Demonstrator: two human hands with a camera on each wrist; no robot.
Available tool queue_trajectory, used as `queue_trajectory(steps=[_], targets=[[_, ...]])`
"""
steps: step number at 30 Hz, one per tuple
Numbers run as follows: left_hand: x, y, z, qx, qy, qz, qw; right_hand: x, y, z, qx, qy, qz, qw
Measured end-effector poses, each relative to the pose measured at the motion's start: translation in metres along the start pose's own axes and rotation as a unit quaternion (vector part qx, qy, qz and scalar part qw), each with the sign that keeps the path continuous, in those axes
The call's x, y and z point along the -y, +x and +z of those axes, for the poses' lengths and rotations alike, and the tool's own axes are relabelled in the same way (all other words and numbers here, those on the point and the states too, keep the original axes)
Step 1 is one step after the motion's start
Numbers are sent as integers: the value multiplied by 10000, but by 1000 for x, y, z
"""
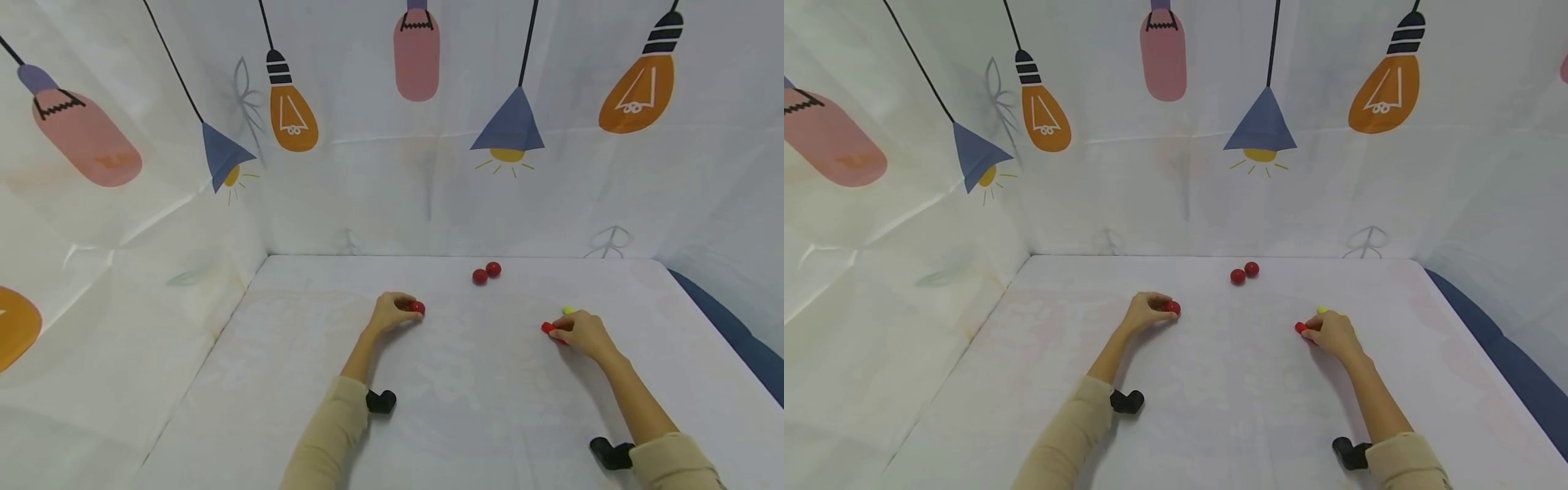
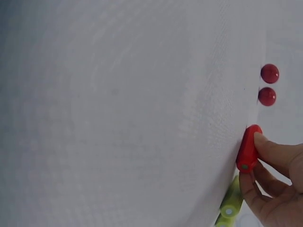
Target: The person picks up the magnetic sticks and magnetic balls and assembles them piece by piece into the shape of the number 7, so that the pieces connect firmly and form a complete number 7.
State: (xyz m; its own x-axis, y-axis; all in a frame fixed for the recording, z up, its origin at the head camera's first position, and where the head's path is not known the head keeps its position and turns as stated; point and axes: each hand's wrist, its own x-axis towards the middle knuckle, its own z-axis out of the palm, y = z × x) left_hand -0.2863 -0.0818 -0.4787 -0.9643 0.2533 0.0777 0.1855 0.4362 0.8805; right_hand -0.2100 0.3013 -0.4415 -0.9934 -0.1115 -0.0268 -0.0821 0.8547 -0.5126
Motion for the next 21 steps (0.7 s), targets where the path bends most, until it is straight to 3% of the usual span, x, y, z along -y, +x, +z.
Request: queue_trajectory(steps=[7, 21], targets=[[0, -6, 4, 89, 35, 221, 9997, -1, 0, -1, 49, -1, 42, 10000], [-3, -13, 6, 300, 254, 258, 9989, 2, 0, -1, 95, 38, 60, 9999]])
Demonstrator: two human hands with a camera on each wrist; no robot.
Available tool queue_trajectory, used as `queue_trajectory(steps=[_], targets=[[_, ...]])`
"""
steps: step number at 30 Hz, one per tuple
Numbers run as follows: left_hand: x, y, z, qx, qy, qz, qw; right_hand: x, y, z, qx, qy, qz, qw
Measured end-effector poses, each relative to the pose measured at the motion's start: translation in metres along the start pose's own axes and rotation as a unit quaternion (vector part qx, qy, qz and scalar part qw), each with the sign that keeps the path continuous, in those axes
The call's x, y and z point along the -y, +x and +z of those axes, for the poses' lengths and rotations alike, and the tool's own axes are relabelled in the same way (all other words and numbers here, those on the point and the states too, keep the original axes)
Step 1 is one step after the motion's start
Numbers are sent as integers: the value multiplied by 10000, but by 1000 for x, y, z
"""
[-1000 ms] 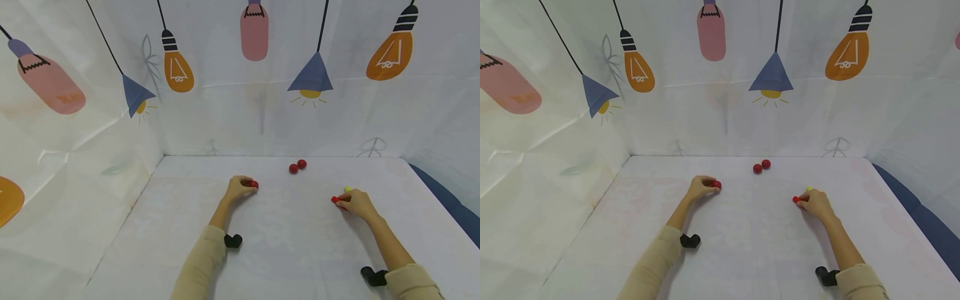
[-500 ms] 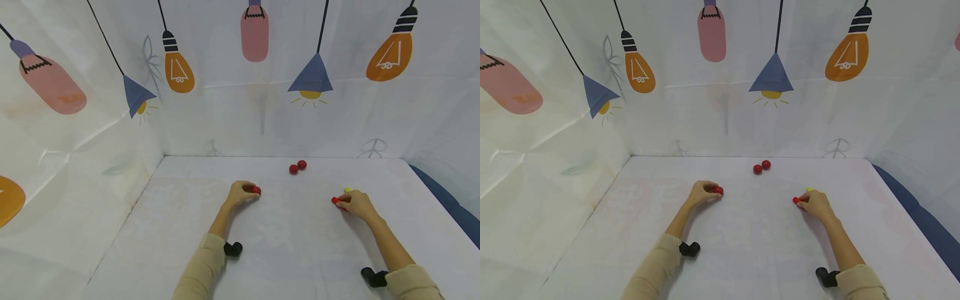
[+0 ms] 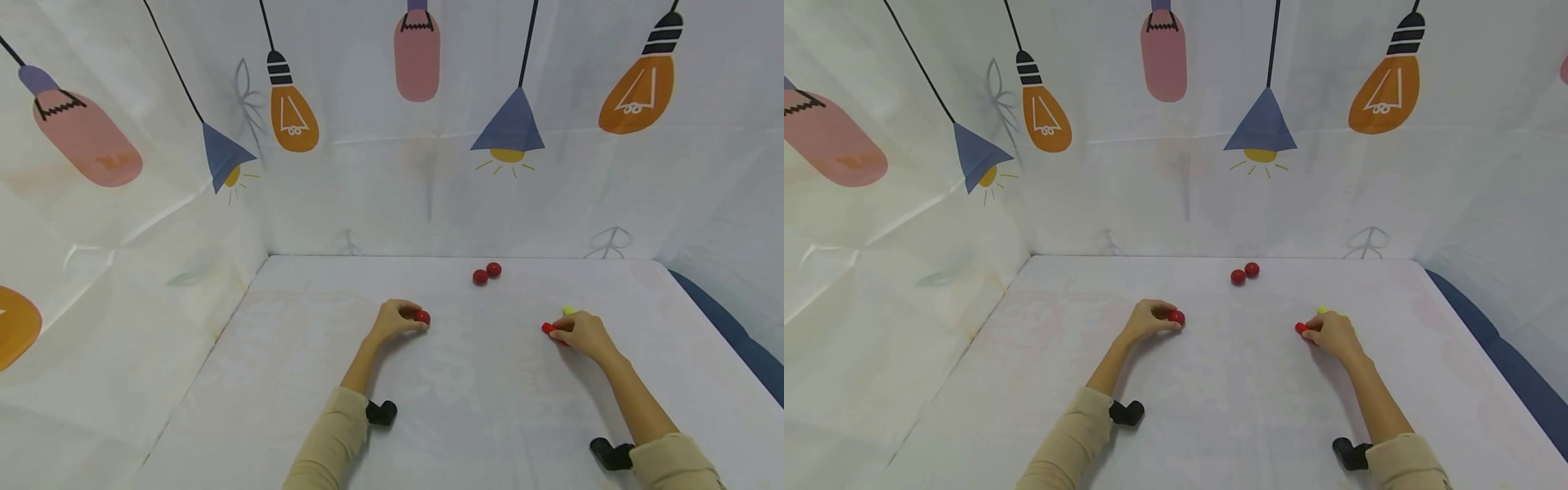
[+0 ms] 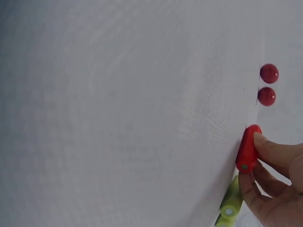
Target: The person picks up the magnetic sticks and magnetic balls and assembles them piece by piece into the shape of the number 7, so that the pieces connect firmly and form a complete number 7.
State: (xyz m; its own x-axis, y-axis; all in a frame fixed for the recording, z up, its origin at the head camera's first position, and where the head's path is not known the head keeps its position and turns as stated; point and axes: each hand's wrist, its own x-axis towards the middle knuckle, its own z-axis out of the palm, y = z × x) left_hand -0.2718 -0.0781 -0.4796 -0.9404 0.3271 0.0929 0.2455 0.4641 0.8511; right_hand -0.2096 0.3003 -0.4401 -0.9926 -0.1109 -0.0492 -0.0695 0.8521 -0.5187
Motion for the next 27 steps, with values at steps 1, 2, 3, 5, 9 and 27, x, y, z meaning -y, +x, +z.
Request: queue_trajectory(steps=[1, 2, 3, 5, 9, 27], targets=[[0, 0, 0, -7, -17, 17, 10000, 0, 0, 0, 4, 3, -1, 10000], [1, 0, 1, -22, -28, 32, 10000, 0, 0, 0, 6, 12, 0, 10000], [1, 0, 1, -32, -40, 30, 10000, 0, 0, 0, -9, 13, -19, 10000], [2, 0, 2, -76, -45, 36, 10000, -1, -1, 1, -36, 2, -59, 10000], [5, -1, 4, -148, -115, 2, 9998, -3, -2, 3, -129, -38, -197, 9997], [6, -3, 5, -210, -311, 9, 9993, 1, 8, 12, -301, -114, -894, 9955]])
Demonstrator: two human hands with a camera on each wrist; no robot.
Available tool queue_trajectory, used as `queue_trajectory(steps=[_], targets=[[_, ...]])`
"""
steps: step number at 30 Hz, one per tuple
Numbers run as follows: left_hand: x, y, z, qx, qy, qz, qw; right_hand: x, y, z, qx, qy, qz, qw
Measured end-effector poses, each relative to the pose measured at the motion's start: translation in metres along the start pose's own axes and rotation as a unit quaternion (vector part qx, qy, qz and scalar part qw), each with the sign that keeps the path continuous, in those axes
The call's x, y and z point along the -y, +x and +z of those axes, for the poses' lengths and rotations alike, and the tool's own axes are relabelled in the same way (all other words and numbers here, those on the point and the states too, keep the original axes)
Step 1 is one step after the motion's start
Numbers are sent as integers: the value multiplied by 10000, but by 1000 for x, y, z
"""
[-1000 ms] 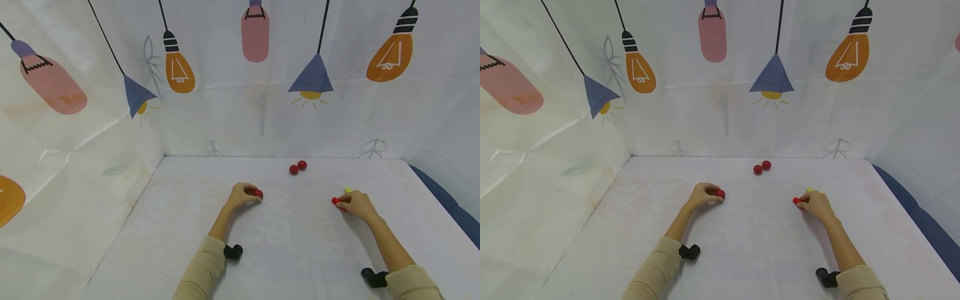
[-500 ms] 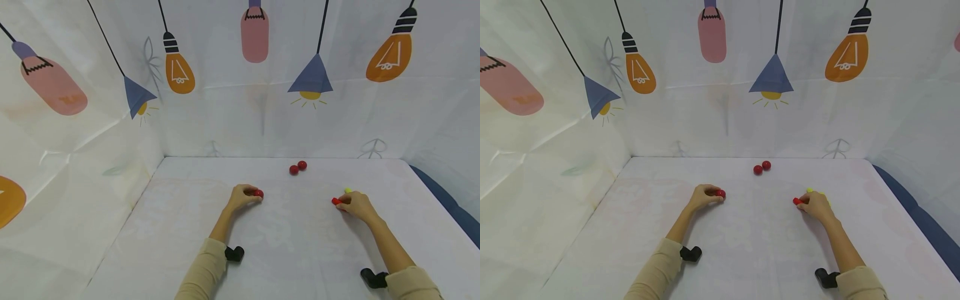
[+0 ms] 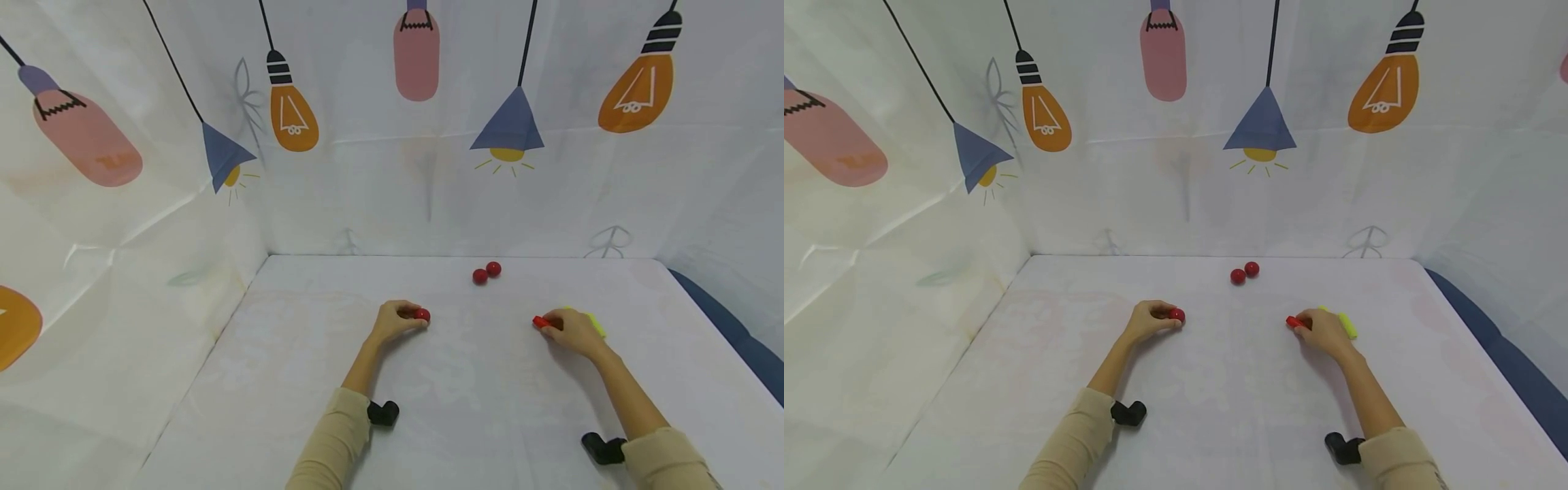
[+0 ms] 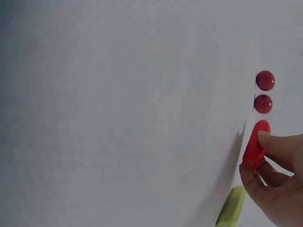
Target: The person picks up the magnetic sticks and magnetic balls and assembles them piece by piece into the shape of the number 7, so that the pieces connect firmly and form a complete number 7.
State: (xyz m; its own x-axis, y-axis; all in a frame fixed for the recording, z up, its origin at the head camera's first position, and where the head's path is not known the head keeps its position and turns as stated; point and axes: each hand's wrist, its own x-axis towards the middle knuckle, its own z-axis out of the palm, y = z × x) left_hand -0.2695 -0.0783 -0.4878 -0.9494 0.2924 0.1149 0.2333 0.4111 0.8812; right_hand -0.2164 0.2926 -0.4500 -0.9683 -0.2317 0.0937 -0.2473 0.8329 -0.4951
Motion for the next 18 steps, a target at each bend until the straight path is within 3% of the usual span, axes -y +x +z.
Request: queue_trajectory(steps=[11, 18], targets=[[0, 0, 2, -48, -75, -40, 10000, 18, 21, 14, 597, 478, 421, 9962], [2, 0, 2, -93, -57, -104, 9999, 33, 38, 27, 704, 745, 270, 9944]])
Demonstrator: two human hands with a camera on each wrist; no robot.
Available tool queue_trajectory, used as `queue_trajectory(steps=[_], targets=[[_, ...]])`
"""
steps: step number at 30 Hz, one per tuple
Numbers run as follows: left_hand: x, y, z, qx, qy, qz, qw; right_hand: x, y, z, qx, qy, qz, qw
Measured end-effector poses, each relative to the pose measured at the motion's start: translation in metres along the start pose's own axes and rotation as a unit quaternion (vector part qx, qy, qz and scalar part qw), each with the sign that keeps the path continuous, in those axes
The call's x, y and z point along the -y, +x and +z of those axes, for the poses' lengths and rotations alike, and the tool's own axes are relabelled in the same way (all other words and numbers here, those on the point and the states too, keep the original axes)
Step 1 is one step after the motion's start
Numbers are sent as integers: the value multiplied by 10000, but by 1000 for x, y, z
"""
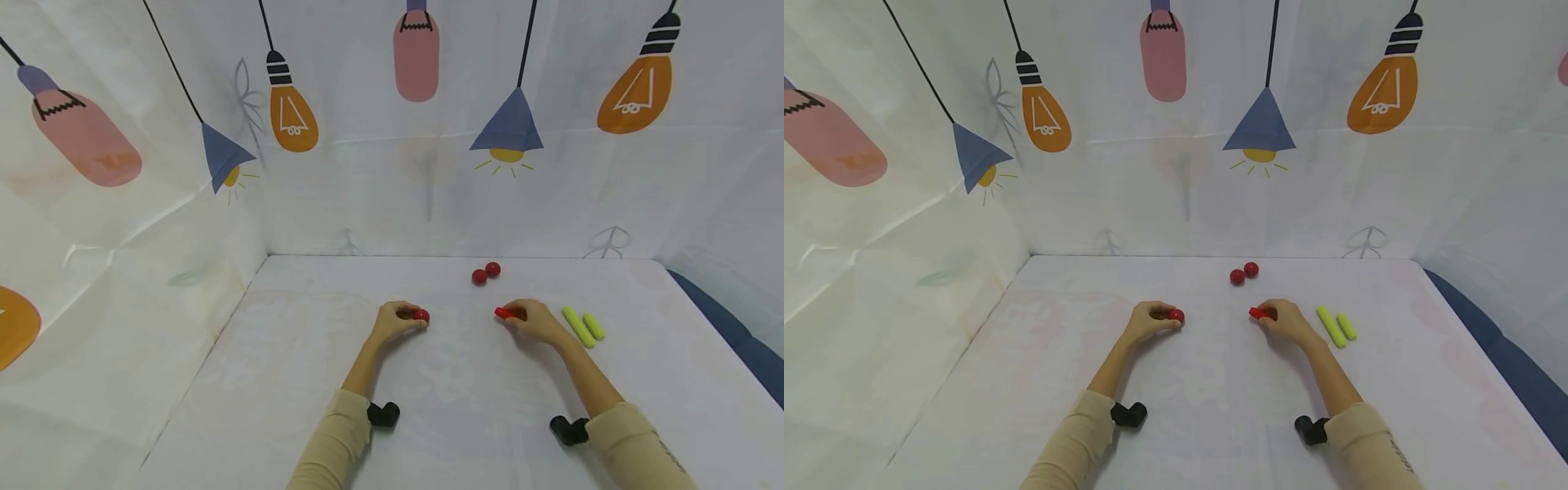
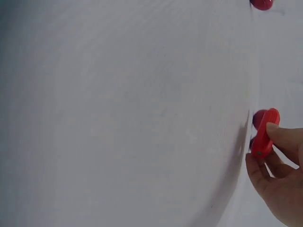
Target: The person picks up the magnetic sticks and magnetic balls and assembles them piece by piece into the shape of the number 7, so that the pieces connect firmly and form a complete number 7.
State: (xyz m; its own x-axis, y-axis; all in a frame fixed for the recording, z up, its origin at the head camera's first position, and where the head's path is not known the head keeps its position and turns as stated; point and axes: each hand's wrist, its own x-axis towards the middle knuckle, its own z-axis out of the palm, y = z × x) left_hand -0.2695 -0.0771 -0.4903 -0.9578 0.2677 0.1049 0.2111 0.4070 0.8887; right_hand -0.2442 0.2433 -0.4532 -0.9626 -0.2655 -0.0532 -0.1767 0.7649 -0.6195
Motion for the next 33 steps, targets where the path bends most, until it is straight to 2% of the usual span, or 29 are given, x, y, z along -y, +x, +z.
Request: queue_trajectory(steps=[9, 18, 24, 25, 31, 33], targets=[[-1, -1, -1, 1, -123, -13, 9999, 18, 17, 10, 143, 244, -243, 9993], [1, -2, -1, -8, -250, 66, 9997, 33, 29, 19, 171, 396, -205, 9989], [0, -3, 0, -36, -271, 151, 9995, 38, 36, 25, 130, 345, -617, 9974], [-5, -6, -2, -16, -274, 174, 9995, 39, 37, 26, 140, 323, -668, 9971], [-6, -5, -2, -15, -231, 149, 9996, 51, 41, 33, 238, 360, -621, 9971], [0, -3, 0, -55, -221, 121, 9997, 55, 42, 35, 264, 395, -607, 9970]])
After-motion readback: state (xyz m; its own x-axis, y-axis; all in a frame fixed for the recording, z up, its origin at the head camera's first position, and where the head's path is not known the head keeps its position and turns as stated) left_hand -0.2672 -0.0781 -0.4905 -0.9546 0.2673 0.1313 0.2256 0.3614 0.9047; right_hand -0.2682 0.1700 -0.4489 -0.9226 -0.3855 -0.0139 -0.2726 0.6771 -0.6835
